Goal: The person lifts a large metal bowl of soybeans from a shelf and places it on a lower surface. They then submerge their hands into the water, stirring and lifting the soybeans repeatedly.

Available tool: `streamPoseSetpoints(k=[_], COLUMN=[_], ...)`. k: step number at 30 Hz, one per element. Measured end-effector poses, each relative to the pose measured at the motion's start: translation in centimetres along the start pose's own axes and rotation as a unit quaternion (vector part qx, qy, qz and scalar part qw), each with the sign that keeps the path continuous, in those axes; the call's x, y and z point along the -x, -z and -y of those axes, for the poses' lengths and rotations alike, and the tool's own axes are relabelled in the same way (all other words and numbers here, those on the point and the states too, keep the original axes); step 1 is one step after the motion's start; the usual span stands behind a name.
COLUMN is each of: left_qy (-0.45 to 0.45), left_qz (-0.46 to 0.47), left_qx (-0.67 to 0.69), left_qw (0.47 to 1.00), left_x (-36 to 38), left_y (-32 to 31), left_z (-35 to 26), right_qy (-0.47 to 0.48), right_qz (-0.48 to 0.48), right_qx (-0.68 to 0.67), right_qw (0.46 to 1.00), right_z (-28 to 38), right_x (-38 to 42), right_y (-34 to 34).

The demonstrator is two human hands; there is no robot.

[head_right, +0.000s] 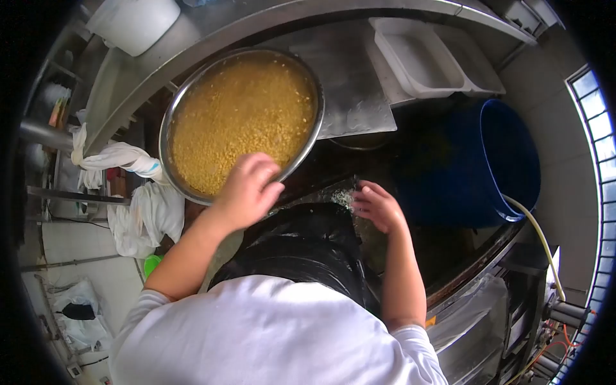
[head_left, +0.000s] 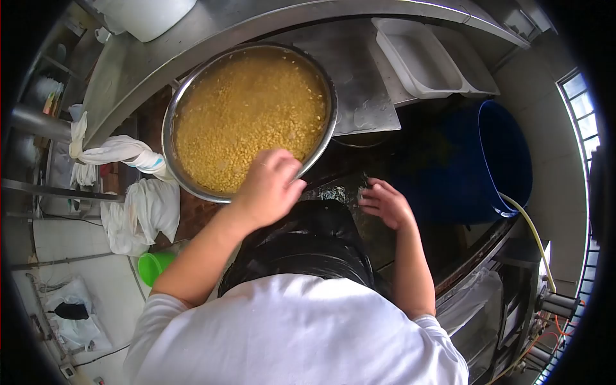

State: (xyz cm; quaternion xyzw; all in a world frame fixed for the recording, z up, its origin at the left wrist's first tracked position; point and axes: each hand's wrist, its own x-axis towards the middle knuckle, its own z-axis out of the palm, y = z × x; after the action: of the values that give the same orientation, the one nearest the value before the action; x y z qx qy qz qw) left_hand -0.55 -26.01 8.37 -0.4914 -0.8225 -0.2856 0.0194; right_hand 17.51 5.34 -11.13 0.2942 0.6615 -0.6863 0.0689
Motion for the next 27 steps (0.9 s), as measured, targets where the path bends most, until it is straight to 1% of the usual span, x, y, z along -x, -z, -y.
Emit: streamPoseSetpoints(k=[1, 2, 3, 4, 5, 6, 7, 8, 9, 10, 11, 12, 14, 15, 17, 18, 19, 21, 22, 23, 25, 26, 27], left_qy=[0.038, 0.090, 0.121, 0.158, 0.194, 0.199, 0.244, 0.287, 0.290, 0.290, 0.290, 0.292, 0.300, 0.298, 0.318, 0.289, 0.286, 0.307, 0.302, 0.283, 0.259, 0.198, 0.135], left_qz=[-0.021, -0.010, 0.003, 0.029, 0.053, 0.053, 0.122, 0.188, 0.184, 0.197, 0.211, 0.211, 0.229, 0.228, 0.360, 0.368, 0.369, 0.411, 0.411, 0.419, 0.428, 0.505, 0.576], left_qx=[-0.023, -0.055, -0.077, -0.092, -0.108, -0.110, -0.094, -0.076, -0.076, -0.077, -0.078, -0.079, -0.117, -0.118, -0.083, -0.087, -0.086, -0.141, -0.142, -0.163, -0.183, -0.222, -0.259], left_qw=[0.999, 0.994, 0.990, 0.983, 0.973, 0.972, 0.957, 0.936, 0.936, 0.933, 0.930, 0.930, 0.919, 0.919, 0.873, 0.880, 0.880, 0.847, 0.848, 0.847, 0.847, 0.810, 0.763], left_x=[1.0, 1.9, 2.9, 3.9, 4.7, 5.2, 5.4, 5.4, 5.4, 5.5, 5.6, 5.5, 4.4, 3.5, 1.7, 1.9, 1.8, 1.1, 1.1, 1.2, 0.8, 0.2, -0.2], left_y=[0.1, 0.7, 1.8, 2.6, 3.3, 3.9, 4.5, 4.9, 4.7, 4.2, 3.8, 3.4, 2.3, 2.0, 1.4, 0.7, 0.0, -1.6, -2.3, -3.1, -4.6, -5.2, -6.1], left_z=[1.8, 3.4, 4.8, 6.1, 7.1, 7.9, 8.6, 9.2, 9.9, 10.7, 11.4, 11.6, 11.7, 12.2, 13.6, 14.6, 15.4, 16.9, 17.6, 18.2, 19.8, 20.8, 21.9], right_qy=[-0.041, -0.048, -0.053, -0.073, -0.090, -0.164, -0.235, -0.211, -0.186, -0.183, -0.300, -0.408, -0.347, -0.316, -0.237, -0.197, -0.199, -0.230, -0.244, -0.244, -0.175, -0.177, -0.149], right_qz=[-0.233, -0.194, -0.144, -0.173, -0.196, -0.134, -0.072, -0.046, -0.021, -0.018, -0.027, -0.035, -0.015, -0.004, -0.091, -0.134, -0.137, -0.141, -0.116, -0.121, -0.171, -0.176, -0.171], right_qx=[0.331, 0.547, 0.729, 0.579, 0.407, 0.453, 0.495, 0.493, 0.490, 0.492, 0.353, 0.201, 0.156, 0.131, 0.176, 0.202, 0.200, 0.158, 0.180, 0.177, 0.225, 0.223, 0.222], right_qw=[0.913, 0.813, 0.667, 0.793, 0.888, 0.866, 0.833, 0.843, 0.851, 0.851, 0.886, 0.890, 0.925, 0.940, 0.951, 0.950, 0.950, 0.950, 0.946, 0.946, 0.943, 0.942, 0.948], right_z=[-5.3, -7.7, -10.5, -14.9, -18.5, -19.5, -20.2, -20.3, -20.3, -21.1, -22.1, -24.3, -41.8, -48.2, -37.8, -31.7, -28.7, -24.0, -21.4, -21.0, -20.9, -20.8, -20.2], right_x=[-1.8, -0.6, 1.2, 1.4, 1.4, 2.8, 4.2, 5.6, 6.8, 7.2, 7.6, 8.1, 4.6, 3.2, 5.3, 6.6, 6.8, 6.5, 6.3, 6.0, 5.2, 4.9, 4.7], right_y=[1.1, 2.8, 4.3, 5.5, 6.2, 6.3, 6.2, 5.4, 4.6, 4.3, 3.6, 2.9, 6.7, 8.0, 4.9, 3.2, 2.4, 1.5, 1.4, 1.0, 0.6, 0.4, 0.1])
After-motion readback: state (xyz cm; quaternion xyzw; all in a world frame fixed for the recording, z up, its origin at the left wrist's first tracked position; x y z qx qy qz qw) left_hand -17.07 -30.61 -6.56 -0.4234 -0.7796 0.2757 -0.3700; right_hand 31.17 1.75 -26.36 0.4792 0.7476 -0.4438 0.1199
